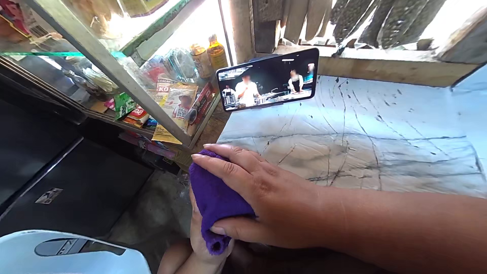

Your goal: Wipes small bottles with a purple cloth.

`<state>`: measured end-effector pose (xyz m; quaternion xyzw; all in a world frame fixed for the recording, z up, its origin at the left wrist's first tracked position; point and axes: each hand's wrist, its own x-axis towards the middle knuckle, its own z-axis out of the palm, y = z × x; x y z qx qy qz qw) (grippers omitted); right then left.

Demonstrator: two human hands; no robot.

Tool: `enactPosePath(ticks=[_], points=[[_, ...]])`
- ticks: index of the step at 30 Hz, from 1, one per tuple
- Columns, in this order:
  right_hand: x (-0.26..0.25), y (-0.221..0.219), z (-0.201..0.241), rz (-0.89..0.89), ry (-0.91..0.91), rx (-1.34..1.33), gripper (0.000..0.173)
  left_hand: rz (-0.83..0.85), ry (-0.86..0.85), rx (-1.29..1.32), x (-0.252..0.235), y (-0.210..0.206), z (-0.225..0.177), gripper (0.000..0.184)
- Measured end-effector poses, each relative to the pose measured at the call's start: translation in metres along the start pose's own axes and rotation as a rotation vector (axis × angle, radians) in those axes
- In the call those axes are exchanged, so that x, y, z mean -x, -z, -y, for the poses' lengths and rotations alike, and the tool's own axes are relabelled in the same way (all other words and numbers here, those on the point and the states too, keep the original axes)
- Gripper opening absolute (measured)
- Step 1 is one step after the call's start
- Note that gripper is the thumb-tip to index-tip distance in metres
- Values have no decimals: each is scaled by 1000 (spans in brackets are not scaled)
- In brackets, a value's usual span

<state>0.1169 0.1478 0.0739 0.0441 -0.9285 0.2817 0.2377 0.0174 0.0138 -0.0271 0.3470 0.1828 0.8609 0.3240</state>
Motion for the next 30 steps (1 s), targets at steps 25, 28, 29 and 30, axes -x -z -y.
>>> enactPosePath(ticks=[25,28,29,30], points=[[-1,4,-3,-80,6,-112,43,84,-4,-253,-2,-7,1,41],[-1,6,-3,-76,-6,-123,41,91,0,-235,-3,-9,1,41],[-1,6,-3,-80,-3,-125,40,90,-2,-247,-4,-10,1,41],[-1,6,-4,-85,1,-127,40,92,-3,-259,-4,-10,1,41]])
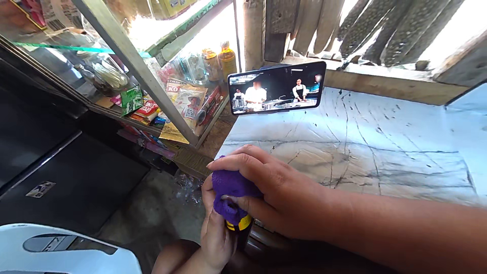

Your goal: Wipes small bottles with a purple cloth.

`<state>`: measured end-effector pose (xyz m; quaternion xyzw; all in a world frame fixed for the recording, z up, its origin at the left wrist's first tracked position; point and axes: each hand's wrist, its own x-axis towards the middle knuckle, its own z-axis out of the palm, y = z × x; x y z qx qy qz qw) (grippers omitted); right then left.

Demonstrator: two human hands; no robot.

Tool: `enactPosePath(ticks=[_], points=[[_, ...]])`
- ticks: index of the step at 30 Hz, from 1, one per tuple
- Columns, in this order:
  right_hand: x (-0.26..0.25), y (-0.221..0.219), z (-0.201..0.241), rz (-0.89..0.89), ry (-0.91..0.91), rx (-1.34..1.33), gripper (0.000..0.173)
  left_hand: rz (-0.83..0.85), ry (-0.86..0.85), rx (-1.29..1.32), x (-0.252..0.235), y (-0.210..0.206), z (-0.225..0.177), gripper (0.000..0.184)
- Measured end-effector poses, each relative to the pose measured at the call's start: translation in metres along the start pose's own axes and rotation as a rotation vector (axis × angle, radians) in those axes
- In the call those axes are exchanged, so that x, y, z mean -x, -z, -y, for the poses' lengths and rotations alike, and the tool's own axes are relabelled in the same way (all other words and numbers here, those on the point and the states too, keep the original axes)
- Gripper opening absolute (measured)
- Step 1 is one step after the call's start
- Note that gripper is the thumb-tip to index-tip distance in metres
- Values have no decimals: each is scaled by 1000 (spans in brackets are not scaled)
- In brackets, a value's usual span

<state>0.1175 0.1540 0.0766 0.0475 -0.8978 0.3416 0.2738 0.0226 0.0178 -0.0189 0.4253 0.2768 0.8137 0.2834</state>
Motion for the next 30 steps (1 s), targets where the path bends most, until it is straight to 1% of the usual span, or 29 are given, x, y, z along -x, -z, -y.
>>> enactPosePath(ticks=[11,30], points=[[-1,0,-2,-25,13,-12,38,-14,10,-115,1,3,0,46],[-2,2,-3,-16,-7,-31,37,-19,6,-151,3,4,2,48]])
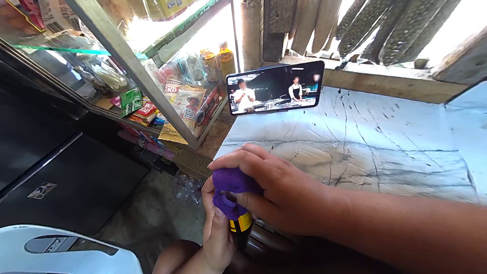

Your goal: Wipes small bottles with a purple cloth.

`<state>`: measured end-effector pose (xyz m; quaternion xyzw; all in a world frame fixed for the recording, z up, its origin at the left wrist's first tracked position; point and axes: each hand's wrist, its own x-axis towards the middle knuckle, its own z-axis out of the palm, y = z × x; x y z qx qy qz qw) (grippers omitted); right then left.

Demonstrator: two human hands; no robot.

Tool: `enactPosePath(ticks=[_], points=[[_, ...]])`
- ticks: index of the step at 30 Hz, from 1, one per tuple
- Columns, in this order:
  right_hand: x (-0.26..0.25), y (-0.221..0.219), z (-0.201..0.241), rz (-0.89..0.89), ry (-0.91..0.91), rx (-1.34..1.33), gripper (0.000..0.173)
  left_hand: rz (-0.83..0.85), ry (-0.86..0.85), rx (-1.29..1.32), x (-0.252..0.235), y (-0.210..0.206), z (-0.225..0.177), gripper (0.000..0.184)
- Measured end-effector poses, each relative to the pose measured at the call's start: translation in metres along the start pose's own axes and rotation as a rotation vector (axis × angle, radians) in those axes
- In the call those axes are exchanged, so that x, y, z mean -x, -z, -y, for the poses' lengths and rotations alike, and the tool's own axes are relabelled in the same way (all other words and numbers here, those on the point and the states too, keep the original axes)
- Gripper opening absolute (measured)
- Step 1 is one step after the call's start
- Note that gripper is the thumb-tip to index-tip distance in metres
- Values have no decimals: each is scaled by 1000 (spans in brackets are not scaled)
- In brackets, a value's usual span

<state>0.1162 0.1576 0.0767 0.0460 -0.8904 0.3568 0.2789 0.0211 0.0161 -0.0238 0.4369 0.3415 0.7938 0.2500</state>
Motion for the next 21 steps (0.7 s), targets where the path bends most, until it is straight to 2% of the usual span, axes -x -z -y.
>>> enactPosePath(ticks=[21], points=[[-1,0,0,-20,2,-7,36,11,-9,-29,-1,-3,-1,46]])
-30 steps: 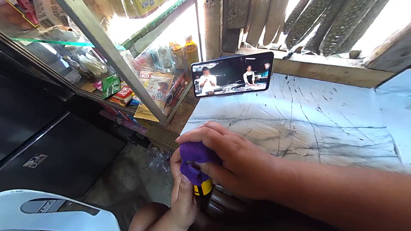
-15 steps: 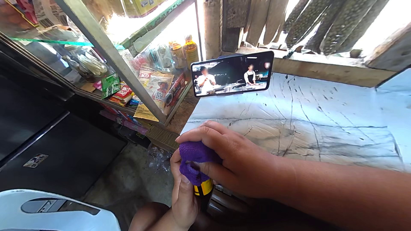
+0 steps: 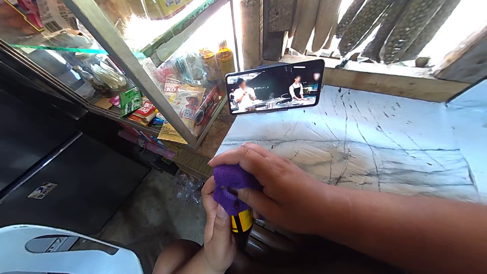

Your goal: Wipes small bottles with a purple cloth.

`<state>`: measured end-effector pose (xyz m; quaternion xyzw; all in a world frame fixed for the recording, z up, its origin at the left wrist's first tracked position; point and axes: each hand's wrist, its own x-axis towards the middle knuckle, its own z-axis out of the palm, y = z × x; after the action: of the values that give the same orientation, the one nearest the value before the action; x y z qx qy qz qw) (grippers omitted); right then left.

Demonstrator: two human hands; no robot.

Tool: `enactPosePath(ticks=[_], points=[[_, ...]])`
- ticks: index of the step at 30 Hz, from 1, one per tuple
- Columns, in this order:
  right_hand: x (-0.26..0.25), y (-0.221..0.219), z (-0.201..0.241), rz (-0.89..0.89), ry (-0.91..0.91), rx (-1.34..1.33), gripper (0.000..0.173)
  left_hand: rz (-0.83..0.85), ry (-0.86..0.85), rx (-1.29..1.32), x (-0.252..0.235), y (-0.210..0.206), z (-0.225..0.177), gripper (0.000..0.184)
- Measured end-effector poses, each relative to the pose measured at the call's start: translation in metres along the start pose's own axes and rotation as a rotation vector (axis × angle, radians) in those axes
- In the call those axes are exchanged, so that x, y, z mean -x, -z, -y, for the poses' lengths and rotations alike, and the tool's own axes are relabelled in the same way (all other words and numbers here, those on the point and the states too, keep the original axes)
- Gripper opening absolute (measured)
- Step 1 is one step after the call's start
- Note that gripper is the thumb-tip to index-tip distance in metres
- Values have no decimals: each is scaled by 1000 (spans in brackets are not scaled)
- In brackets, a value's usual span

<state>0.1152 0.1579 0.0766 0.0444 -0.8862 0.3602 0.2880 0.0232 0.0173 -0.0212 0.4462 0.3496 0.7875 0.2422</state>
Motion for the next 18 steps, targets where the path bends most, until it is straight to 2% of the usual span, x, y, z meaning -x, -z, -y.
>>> enactPosePath(ticks=[18], points=[[-1,1,-2,5,-4,-19,36,8,8,39,1,-1,1,45]])
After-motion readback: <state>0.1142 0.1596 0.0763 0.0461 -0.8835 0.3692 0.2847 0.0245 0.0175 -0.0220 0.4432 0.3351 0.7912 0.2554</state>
